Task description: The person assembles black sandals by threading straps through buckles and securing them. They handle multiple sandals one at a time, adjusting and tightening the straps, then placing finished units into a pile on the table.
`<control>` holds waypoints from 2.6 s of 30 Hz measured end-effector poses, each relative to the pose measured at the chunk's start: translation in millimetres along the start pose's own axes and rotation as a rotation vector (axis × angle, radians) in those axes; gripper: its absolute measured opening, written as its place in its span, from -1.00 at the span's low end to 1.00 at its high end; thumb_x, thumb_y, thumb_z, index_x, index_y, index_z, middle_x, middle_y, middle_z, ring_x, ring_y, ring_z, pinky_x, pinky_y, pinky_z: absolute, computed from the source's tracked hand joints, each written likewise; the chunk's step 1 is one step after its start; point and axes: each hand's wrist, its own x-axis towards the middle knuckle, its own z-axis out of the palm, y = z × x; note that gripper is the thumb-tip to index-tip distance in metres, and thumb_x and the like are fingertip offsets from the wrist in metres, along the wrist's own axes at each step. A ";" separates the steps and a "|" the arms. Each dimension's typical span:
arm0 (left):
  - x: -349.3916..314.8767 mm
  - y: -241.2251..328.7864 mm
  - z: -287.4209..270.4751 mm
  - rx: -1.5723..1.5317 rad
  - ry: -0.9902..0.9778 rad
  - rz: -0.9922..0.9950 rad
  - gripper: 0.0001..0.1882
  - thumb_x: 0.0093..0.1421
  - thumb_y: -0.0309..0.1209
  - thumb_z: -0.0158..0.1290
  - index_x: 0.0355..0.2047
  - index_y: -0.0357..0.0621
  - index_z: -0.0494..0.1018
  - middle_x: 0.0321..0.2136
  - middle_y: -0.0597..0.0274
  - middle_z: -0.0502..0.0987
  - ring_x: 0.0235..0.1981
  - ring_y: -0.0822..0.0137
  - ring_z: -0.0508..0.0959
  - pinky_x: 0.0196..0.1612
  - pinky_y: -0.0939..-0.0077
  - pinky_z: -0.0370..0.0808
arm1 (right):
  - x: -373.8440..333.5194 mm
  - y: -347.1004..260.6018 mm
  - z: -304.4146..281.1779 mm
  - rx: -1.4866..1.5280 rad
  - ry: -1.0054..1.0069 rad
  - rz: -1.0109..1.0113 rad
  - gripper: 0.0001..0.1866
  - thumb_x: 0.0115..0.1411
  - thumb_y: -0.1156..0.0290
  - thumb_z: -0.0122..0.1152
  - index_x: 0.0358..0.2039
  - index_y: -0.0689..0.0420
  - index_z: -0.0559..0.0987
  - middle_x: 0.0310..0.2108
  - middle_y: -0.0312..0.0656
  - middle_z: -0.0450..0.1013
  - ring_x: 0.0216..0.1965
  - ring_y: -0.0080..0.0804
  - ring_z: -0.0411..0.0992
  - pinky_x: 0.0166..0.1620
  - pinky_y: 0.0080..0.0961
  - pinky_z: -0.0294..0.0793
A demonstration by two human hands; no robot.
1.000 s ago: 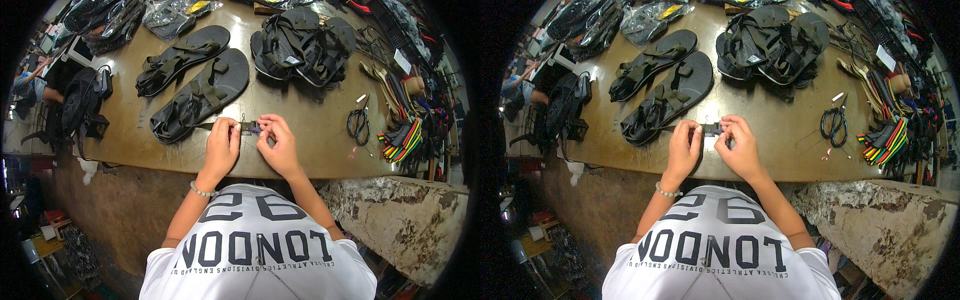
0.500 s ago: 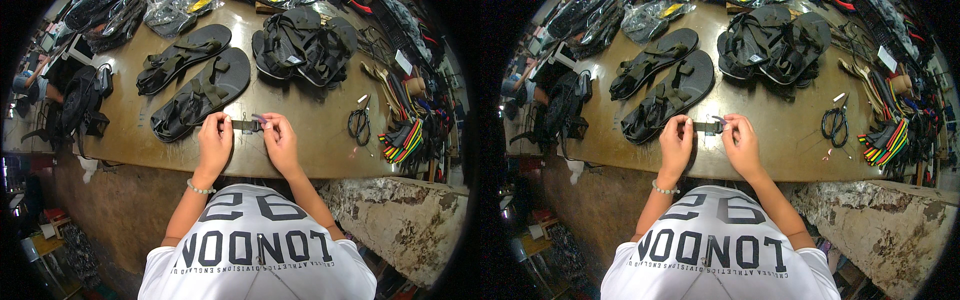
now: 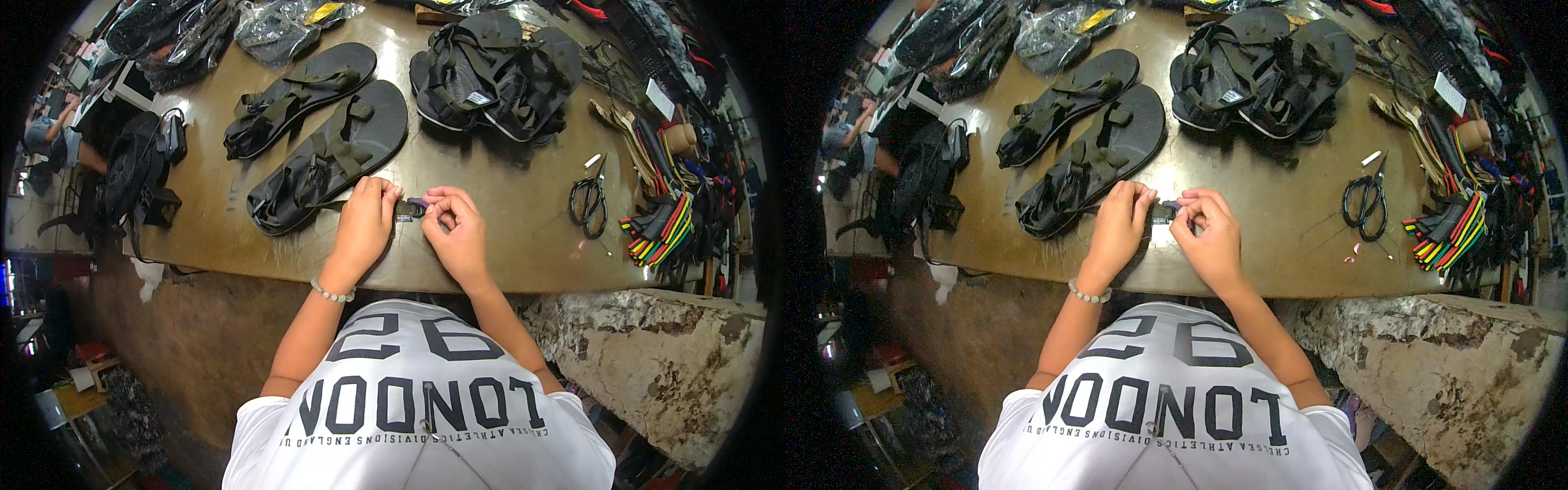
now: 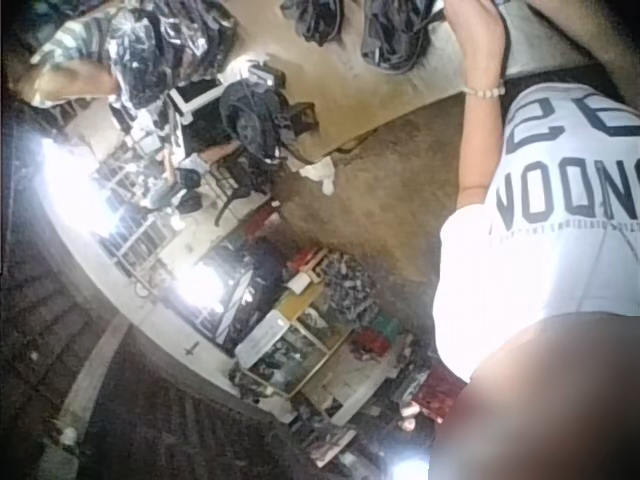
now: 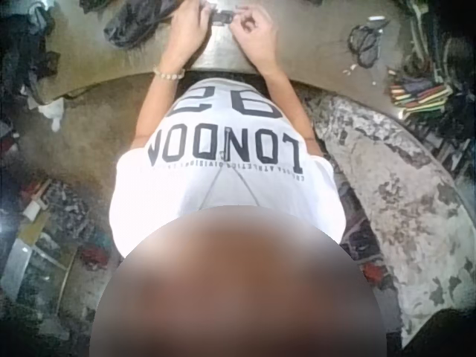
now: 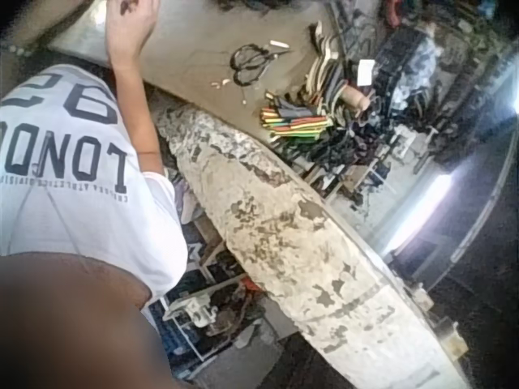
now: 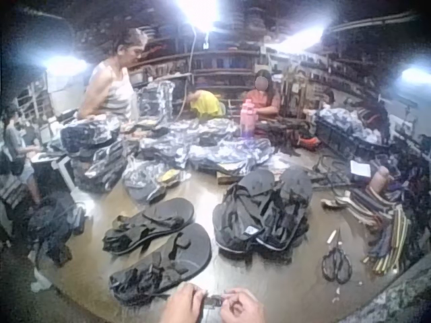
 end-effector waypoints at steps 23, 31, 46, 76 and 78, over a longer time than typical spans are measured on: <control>1.3 -0.3 2.2 -0.091 0.036 -0.100 -0.76 0.26 -0.36 0.05 -0.37 -0.36 0.46 -0.45 -0.03 0.52 -0.42 0.07 0.51 -0.31 0.30 0.42 | 6.8 -6.8 3.8 -0.198 -0.043 -0.011 -0.91 0.07 0.61 0.21 -0.45 0.36 0.47 -0.20 -0.05 0.42 -0.32 -0.42 0.50 -0.21 -0.54 0.56; 0.6 -4.6 3.2 -0.110 0.057 -0.074 -0.75 0.26 -0.36 0.05 -0.37 -0.37 0.45 -0.46 -0.02 0.51 -0.45 0.10 0.50 -0.33 0.32 0.41 | 6.7 -6.9 2.9 -0.177 -0.054 -0.008 -0.89 0.08 0.58 0.22 -0.50 0.33 0.48 -0.18 -0.06 0.41 -0.32 -0.41 0.51 -0.20 -0.54 0.55; 0.8 -12.4 6.9 -0.114 0.074 -0.096 -0.76 0.28 -0.36 0.01 -0.39 -0.35 0.43 -0.43 -0.07 0.52 -0.39 -0.02 0.51 -0.28 0.21 0.42 | 8.6 3.5 -0.6 -0.123 -0.114 0.012 -0.89 0.09 0.54 0.24 -0.50 0.29 0.50 -0.18 -0.12 0.42 -0.33 -0.45 0.48 -0.24 -0.54 0.51; -6.5 12.1 -36.4 0.296 -0.115 0.245 -0.85 0.17 -0.36 0.10 -0.35 -0.18 0.53 -0.38 0.17 0.49 -0.25 0.17 0.45 -0.12 0.29 0.30 | 6.2 3.4 -3.4 0.142 -0.058 0.214 -0.79 0.38 0.40 -0.04 -0.24 0.33 0.38 -0.26 -0.04 0.50 -0.20 -0.45 0.52 -0.07 -0.55 0.55; -9.6 14.2 -36.9 0.237 -0.130 0.228 -0.83 0.13 -0.38 0.14 -0.29 -0.17 0.55 -0.34 0.18 0.49 -0.22 0.16 0.45 -0.11 0.30 0.32 | 6.2 4.0 -4.4 0.099 -0.054 0.212 -0.79 0.38 0.40 -0.05 -0.24 0.34 0.39 -0.26 -0.05 0.50 -0.19 -0.48 0.51 -0.07 -0.56 0.55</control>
